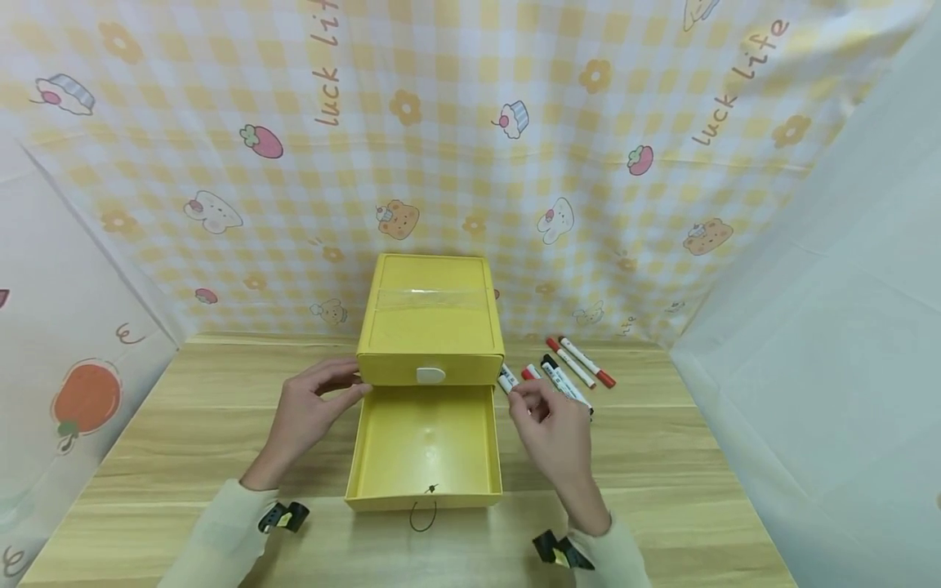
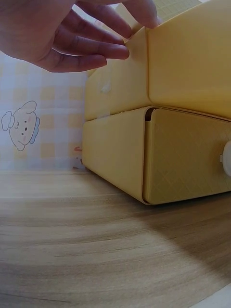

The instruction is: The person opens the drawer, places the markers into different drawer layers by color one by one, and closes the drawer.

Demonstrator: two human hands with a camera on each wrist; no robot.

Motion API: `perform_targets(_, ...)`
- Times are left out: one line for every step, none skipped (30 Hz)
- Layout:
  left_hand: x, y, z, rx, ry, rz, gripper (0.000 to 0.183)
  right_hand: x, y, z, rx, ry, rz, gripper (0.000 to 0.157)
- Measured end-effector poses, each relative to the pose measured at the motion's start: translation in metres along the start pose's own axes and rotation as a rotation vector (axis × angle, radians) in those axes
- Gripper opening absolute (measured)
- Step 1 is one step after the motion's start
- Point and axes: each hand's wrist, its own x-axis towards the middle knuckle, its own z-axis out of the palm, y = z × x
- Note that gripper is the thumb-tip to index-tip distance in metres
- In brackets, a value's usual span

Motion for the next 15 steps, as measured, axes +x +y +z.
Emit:
perform_targets(0.0, 0.0, 0.0, -0.001, 0.0, -0.002, 0.034, 0.004, 0.006, 0.002, -0.007, 0.014, 0.021, 0.005)
perform_targets(0.0, 0.0, 0.0, -0.002, 0.0, -0.004, 0.034, 0.007, 0.011, 0.003, -0.012, 0.022, 0.042, 0.005)
perform_targets(0.001, 0.0, 0.0, -0.004, -0.001, -0.005, 0.034, 0.01, 0.017, 0.005, -0.018, 0.026, 0.056, 0.005)
perform_targets(0.001, 0.0, -0.001, -0.004, -0.001, -0.006, 0.033, 0.012, 0.022, 0.007, -0.023, 0.028, 0.068, 0.006)
perform_targets(0.001, 0.0, -0.001, -0.004, -0.001, -0.009, 0.033, 0.014, 0.028, 0.008, -0.032, 0.025, 0.083, 0.008)
perform_targets(0.001, 0.0, -0.001, -0.002, -0.001, -0.012, 0.033, 0.016, 0.034, 0.01, -0.038, 0.019, 0.091, 0.009)
perform_targets(0.001, 0.0, -0.002, -0.002, -0.001, -0.014, 0.033, 0.018, 0.039, 0.012, -0.046, 0.01, 0.094, 0.011)
perform_targets(0.001, 0.0, -0.002, -0.005, -0.002, -0.017, 0.033, 0.019, 0.045, 0.014, -0.052, -0.001, 0.096, 0.011)
perform_targets(0.001, -0.001, -0.002, -0.006, -0.003, -0.019, 0.033, 0.02, 0.051, 0.015, -0.067, -0.011, 0.095, 0.012)
perform_targets(0.001, -0.001, -0.002, -0.004, -0.005, -0.023, 0.033, 0.021, 0.056, 0.017, -0.078, -0.021, 0.094, 0.013)
perform_targets(0.001, -0.001, -0.003, -0.006, -0.008, -0.026, 0.033, 0.021, 0.062, 0.018, -0.093, -0.031, 0.092, 0.013)
perform_targets(0.001, -0.001, -0.003, -0.008, -0.011, -0.028, 0.033, 0.022, 0.067, 0.019, -0.106, -0.04, 0.089, 0.014)
perform_targets(0.001, -0.001, -0.003, -0.011, -0.013, -0.032, 0.033, 0.022, 0.073, 0.021, -0.126, -0.05, 0.09, 0.015)
perform_targets(0.001, -0.001, -0.004, -0.013, -0.016, -0.036, 0.033, 0.022, 0.077, 0.022, -0.141, -0.059, 0.092, 0.015)
perform_targets(0.002, -0.001, -0.004, -0.013, -0.019, -0.039, 0.034, 0.022, 0.081, 0.022, -0.155, -0.068, 0.094, 0.017)
